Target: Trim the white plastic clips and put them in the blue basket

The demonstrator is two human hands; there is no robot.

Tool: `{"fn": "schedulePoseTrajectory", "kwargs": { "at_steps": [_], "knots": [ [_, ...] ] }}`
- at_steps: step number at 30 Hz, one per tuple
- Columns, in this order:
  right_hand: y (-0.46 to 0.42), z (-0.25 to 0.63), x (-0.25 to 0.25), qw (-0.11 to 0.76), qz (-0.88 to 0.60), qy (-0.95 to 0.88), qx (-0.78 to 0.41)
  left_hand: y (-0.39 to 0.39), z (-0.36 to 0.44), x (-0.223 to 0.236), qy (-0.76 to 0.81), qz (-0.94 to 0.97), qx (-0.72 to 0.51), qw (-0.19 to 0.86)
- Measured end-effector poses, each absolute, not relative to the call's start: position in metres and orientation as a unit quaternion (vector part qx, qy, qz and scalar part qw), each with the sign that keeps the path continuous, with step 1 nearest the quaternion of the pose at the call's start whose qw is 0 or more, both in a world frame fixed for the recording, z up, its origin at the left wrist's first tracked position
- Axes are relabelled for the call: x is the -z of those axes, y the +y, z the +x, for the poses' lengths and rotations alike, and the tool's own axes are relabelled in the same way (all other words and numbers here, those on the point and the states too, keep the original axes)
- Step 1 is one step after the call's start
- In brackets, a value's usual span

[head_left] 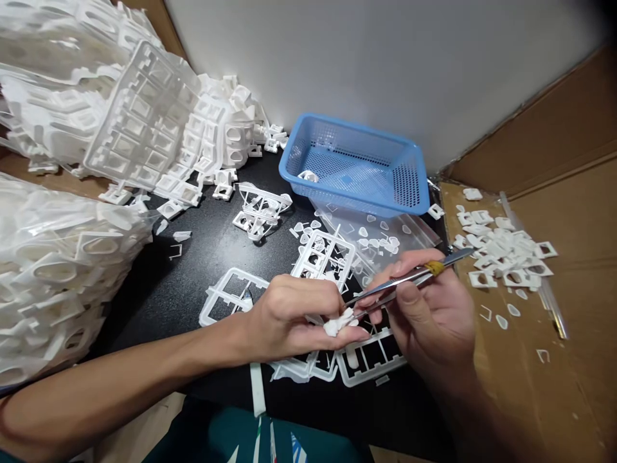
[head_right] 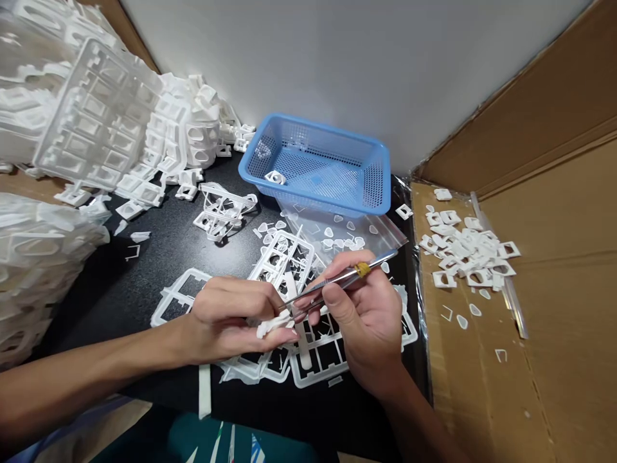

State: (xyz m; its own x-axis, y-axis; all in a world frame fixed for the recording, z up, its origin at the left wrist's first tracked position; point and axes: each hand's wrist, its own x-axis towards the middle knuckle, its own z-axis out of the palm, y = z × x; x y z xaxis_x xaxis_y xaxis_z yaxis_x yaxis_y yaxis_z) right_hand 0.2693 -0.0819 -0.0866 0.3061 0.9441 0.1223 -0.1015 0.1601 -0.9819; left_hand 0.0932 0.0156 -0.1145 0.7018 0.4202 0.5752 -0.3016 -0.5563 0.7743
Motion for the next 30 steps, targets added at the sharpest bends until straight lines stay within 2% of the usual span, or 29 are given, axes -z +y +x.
{"fn": "schedulePoseTrajectory", "kwargs": {
  "at_steps": [10,17,30],
  "knots": [
    [-0.081,0.274,0.093,0.666,-0.457,-0.465,-0.364,0.017,0.094,0.110,0.047,0.787,-0.399,0.469],
    [-0.085,0.272,0.090,0.666,-0.478,-0.455,-0.348,0.018,0.094,0.110,0.028,0.794,-0.398,0.459],
    [-0.092,0.261,0.087,0.696,-0.537,-0.436,-0.193,0.021,0.091,0.113,0.031,0.825,-0.414,0.383]
  ]
}}
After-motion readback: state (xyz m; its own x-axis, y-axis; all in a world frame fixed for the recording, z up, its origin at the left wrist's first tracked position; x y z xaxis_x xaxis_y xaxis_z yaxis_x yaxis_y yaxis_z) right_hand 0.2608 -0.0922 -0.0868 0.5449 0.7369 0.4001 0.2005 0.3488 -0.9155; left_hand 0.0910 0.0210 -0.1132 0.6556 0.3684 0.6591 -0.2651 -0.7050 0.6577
